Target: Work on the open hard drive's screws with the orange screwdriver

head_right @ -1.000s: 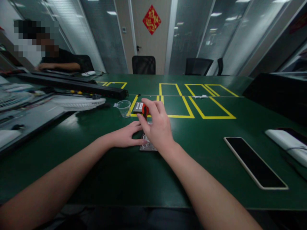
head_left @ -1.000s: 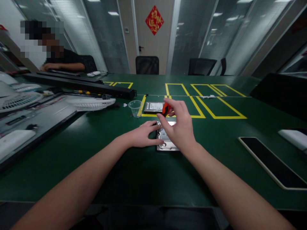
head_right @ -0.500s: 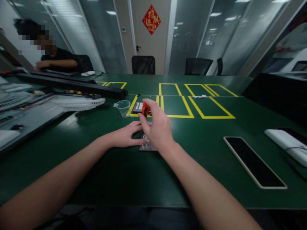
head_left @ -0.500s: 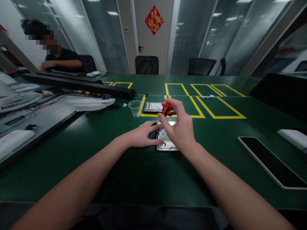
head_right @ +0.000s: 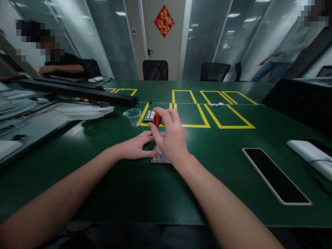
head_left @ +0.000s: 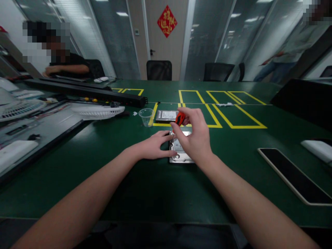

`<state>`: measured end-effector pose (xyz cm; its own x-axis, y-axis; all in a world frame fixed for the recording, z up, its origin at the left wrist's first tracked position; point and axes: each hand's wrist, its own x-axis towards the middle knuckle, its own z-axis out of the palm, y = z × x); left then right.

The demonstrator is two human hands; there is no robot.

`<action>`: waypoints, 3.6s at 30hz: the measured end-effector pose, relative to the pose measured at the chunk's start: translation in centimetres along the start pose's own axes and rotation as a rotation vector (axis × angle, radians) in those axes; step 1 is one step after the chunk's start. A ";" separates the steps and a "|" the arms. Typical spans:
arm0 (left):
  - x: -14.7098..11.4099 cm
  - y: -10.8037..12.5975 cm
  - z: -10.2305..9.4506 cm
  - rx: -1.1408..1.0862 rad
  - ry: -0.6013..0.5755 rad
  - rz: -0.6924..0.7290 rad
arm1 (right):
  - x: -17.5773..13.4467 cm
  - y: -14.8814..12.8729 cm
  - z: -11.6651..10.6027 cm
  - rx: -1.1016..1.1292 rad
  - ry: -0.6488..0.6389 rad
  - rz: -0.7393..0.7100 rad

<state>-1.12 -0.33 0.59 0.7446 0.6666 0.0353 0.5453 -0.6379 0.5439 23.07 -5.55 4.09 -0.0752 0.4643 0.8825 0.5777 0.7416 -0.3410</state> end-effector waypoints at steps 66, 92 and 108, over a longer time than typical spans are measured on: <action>0.1 0.2 -0.1 -0.014 -0.005 -0.016 | -0.2 -0.4 0.0 0.041 -0.081 0.056; 0.1 0.3 -0.1 -0.016 0.003 -0.002 | -0.1 -0.3 0.1 0.038 -0.055 -0.033; 0.2 0.2 0.0 -0.015 0.016 0.011 | -0.2 0.0 -0.1 0.014 -0.057 0.008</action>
<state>-0.89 -0.36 0.73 0.7439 0.6661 0.0547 0.5314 -0.6391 0.5560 23.13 -5.73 3.94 -0.1167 0.4969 0.8599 0.5672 0.7441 -0.3530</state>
